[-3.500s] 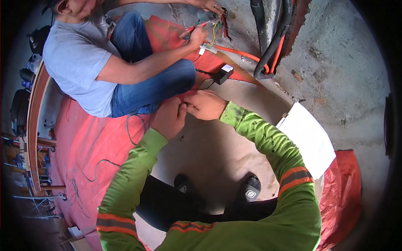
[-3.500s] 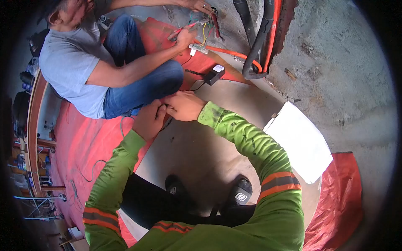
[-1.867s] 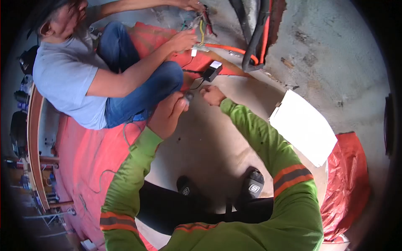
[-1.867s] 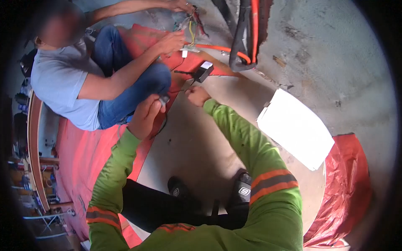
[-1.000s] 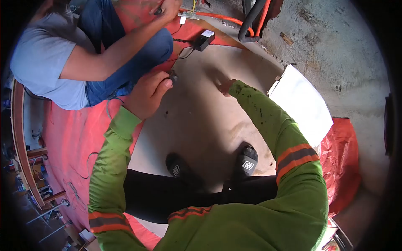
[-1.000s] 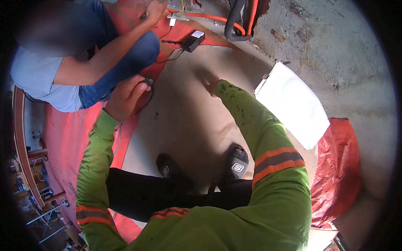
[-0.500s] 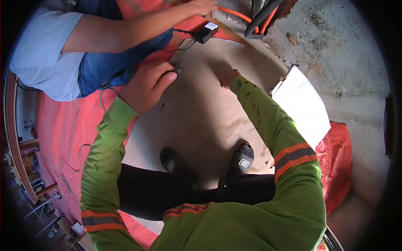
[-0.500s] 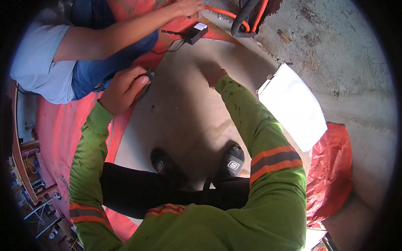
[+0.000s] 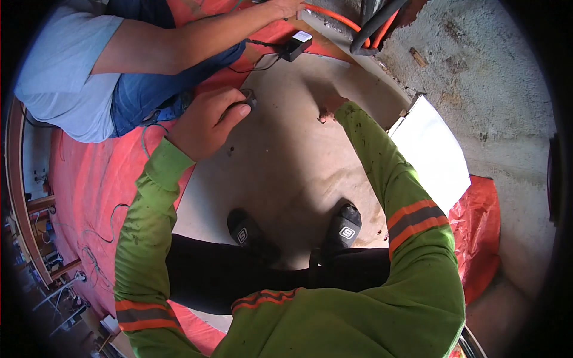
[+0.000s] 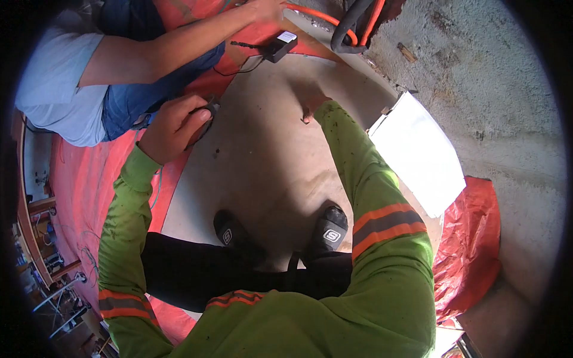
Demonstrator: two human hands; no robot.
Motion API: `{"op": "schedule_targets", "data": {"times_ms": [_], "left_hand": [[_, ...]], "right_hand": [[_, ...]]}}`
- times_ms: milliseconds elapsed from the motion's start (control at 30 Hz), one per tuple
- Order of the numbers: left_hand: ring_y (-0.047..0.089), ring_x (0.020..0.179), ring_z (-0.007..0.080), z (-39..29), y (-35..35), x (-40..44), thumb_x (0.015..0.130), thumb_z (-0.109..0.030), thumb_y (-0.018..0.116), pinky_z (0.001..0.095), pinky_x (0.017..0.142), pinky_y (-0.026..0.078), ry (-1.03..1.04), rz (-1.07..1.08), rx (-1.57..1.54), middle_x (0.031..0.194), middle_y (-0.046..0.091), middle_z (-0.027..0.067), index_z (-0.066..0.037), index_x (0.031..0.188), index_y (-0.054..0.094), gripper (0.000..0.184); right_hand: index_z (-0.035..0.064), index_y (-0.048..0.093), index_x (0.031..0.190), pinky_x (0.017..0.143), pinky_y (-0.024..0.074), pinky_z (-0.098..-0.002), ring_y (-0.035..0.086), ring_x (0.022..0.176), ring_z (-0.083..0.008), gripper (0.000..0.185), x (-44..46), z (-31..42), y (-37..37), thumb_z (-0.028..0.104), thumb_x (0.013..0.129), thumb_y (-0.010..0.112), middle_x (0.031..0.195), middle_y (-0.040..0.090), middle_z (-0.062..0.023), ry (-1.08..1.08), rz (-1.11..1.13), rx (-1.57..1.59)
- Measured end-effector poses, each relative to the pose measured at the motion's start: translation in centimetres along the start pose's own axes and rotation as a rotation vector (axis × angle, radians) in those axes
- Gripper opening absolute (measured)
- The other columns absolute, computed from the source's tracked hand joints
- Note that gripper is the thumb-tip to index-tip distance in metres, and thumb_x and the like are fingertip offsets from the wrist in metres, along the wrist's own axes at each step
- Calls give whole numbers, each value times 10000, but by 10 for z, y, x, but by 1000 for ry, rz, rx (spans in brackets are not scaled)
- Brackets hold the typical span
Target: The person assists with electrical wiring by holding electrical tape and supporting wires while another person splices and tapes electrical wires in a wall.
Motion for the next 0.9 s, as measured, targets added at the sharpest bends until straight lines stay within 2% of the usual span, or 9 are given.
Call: {"op": "schedule_targets", "data": {"times_ms": [100,133,333,467,567,633,733,800,900], "left_hand": [[480,548,148,1,1,-2,994,-144,550,320,551,398,92,-71,-3,670,504,63,3,943,588,161],[479,549,145,0,1,-2,994,-142,551,317,549,397,94,-66,0,669,505,59,3,944,589,158],[481,548,162,-7,5,1,989,-141,557,325,550,397,124,-63,-3,659,500,66,1,936,590,155],[486,563,191,-8,7,3,988,-147,557,339,569,402,145,-50,21,663,500,88,-1,925,590,162],[490,576,197,-10,8,4,987,-151,557,344,580,404,105,-24,20,670,502,96,-3,925,592,165],[492,581,195,-9,9,2,988,-152,557,344,582,404,90,-19,16,672,503,98,-2,928,593,165],[498,584,197,-5,10,1,988,-153,558,345,584,406,110,-40,16,673,506,101,1,933,591,167],[505,589,208,-6,9,2,988,-155,559,347,590,411,153,-90,26,676,512,103,3,937,590,169],[530,626,243,-5,10,1,984,-158,566,357,616,426,29,-6,13,708,533,122,7,940,592,173]], "right_hand": [[105,738,897,649,535,-409,681,647,-201,348,13,-6,7,444,820,744,651,683,-62,-74,13,53],[96,731,876,628,533,-405,673,614,-194,343,16,-7,10,436,832,733,633,675,-55,-124,8,65],[93,675,809,541,492,-372,641,556,-178,165,-18,-3,-7,241,857,620,618,654,-68,-27,-90,239],[90,681,836,528,482,-372,647,576,-185,122,12,-18,13,139,826,570,639,660,-91,-10,-58,164],[79,697,873,592,516,-416,687,658,-246,171,0,-5,-9,90,812,538,697,688,-121,-80,-164,142],[73,709,900,668,544,-447,712,748,-300,207,-6,-2,-25,77,814,521,761,712,-148,-99,-377,175],[154,765,945,854,542,-476,701,921,-362,252,-7,-4,-45,149,829,542,949,735,-153,-178,-653,368],[159,768,932,882,541,-470,697,943,-367,246,-4,-8,-52,144,823,549,974,733,-154,-157,-669,436],[125,734,918,855,548,-492,687,909,-397,197,-6,-13,-54,154,827,562,953,720,-188,-94,-781,485]]}}
Point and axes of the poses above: each hand's wrist, its own x-axis towards the middle knuckle, its own y-axis out of the palm, z = x × y, the point moved 7 cm from there along x, towards the middle knuckle
